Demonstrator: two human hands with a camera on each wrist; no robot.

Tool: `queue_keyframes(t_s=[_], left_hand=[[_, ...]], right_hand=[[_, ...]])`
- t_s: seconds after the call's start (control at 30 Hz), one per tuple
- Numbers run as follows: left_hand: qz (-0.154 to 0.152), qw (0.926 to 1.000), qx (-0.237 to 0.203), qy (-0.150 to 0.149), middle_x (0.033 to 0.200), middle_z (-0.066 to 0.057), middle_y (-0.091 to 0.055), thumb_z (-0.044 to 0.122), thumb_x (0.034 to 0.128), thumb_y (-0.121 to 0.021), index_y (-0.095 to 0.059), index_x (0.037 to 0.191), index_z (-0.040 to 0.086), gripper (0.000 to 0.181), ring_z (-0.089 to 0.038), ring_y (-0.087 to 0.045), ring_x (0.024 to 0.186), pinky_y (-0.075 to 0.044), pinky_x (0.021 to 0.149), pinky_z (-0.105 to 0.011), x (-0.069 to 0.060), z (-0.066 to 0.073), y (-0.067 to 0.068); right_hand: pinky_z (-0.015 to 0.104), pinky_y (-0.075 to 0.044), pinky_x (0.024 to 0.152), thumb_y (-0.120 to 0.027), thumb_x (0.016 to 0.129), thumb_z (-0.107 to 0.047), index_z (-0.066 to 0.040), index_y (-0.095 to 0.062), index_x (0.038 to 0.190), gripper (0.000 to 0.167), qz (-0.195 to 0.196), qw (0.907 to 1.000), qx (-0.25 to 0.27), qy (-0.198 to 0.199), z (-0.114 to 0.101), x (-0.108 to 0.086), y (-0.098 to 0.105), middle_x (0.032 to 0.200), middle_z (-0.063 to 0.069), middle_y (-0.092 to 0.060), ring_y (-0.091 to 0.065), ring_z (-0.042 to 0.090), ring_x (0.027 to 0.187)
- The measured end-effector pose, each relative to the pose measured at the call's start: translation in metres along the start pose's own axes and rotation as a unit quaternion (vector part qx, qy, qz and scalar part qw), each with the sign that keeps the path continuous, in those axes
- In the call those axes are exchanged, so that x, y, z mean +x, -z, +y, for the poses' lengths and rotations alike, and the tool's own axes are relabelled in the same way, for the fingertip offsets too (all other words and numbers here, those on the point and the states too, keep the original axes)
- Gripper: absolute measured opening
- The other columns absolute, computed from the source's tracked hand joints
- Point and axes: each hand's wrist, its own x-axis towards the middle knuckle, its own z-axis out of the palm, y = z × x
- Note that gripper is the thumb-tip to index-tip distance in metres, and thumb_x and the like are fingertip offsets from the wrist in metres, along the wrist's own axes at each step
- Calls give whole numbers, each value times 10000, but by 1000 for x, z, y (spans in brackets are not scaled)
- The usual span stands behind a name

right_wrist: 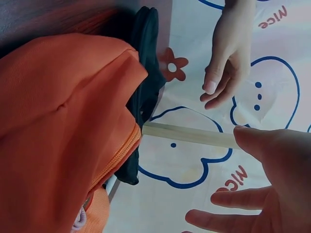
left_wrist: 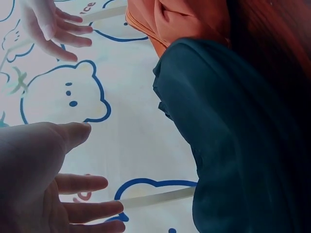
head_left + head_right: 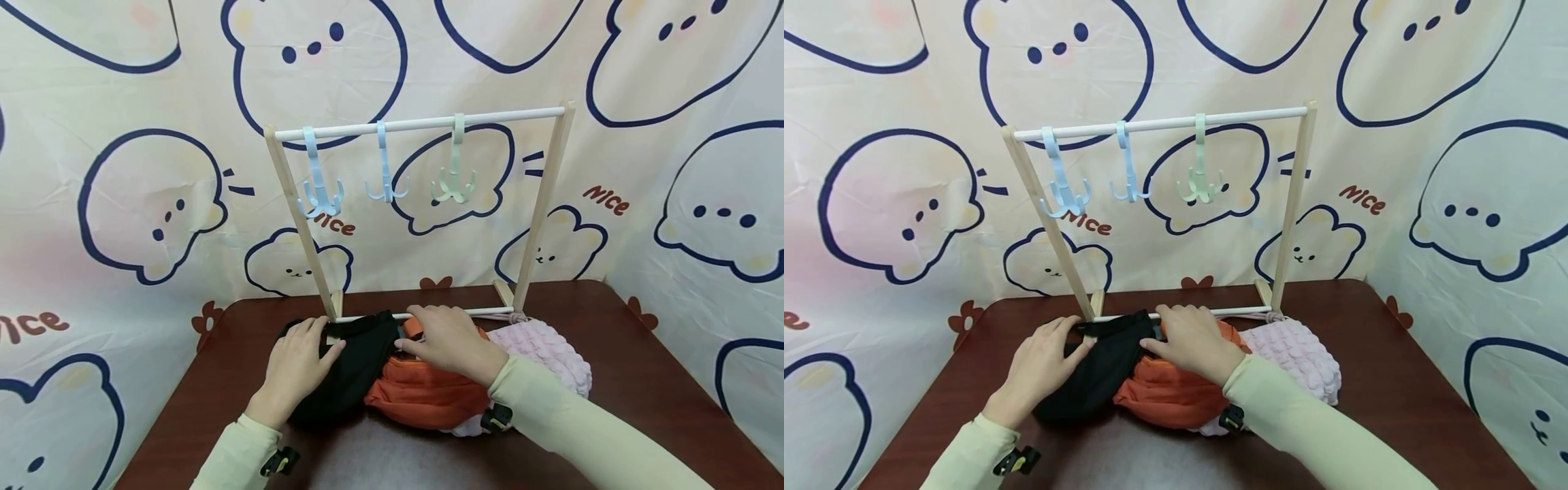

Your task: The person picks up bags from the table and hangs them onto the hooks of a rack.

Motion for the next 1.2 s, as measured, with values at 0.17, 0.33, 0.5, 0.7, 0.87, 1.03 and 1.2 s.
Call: queue_keyframes(t_s=[0.17, 0.33, 0.5, 0.7, 0.87, 1.03, 1.2], left_hand=[[-85, 9999, 18, 60, 1318, -248, -644, 405, 933, -709, -615, 1336, -5, 582, -419, -616, 1215, -499, 979, -580, 0, -4, -2], [-140, 9999, 58, 76, 1314, -237, -649, 407, 938, -703, -618, 1324, 0, 568, -420, -620, 1207, -502, 969, -583, 2, -9, -4], [-166, 9998, 59, 89, 1307, -237, -651, 399, 936, -707, -616, 1320, 0, 561, -424, -626, 1190, -513, 940, -590, 5, -13, -6], [-308, 9994, 85, 144, 1305, -244, -649, 408, 944, -695, -610, 1322, -5, 566, -425, -628, 1185, -514, 939, -594, 8, -17, -8], [-473, 9986, 121, 201, 1322, -249, -639, 404, 954, -680, -601, 1331, -4, 562, -429, -620, 1199, -507, 956, -598, 12, -21, -7], [-598, 9978, 129, 241, 1332, -252, -633, 391, 962, -668, -594, 1342, -9, 557, -436, -615, 1203, -496, 972, -600, 14, -25, -7], [-656, 9973, 158, 283, 1330, -251, -634, 385, 962, -666, -593, 1343, -12, 554, -437, -617, 1194, -496, 973, -599, 15, -28, -8]], right_hand=[[442, -531, 838, -611, 941, -599, -135, -564, 1416, 665, -123, 9999, -15, -46, -3, 5, -3, 1167, 59, -726, -696, 239, 1022], [407, -529, 778, -604, 945, -602, -143, -572, 1403, 649, -146, 9999, -88, -6, -5, 10, -5, 1115, 33, -731, -699, 216, 976], [372, -516, 717, -606, 950, -590, -125, -579, 1390, 641, -239, 9996, -121, -24, -5, 14, -7, 1068, 24, -733, -695, 199, 935], [363, -516, 687, -620, 951, -566, -128, -595, 1377, 611, -270, 9995, -91, -114, -2, 20, -10, 1045, 28, -733, -695, 195, 899], [369, -534, 700, -606, 957, -572, -134, -595, 1387, 614, -290, 9994, -165, -111, 0, 24, -12, 1135, 44, -734, -705, 209, 954], [328, -508, 631, -601, 961, -571, -132, -606, 1374, 602, -305, 9994, -168, -93, 1, 29, -14, 1110, 35, -738, -705, 197, 917], [300, -480, 584, -604, 965, -557, -125, -615, 1363, 587, -398, 9991, -73, -135, 1, 34, -17, 1085, 28, -741, -700, 176, 877]])
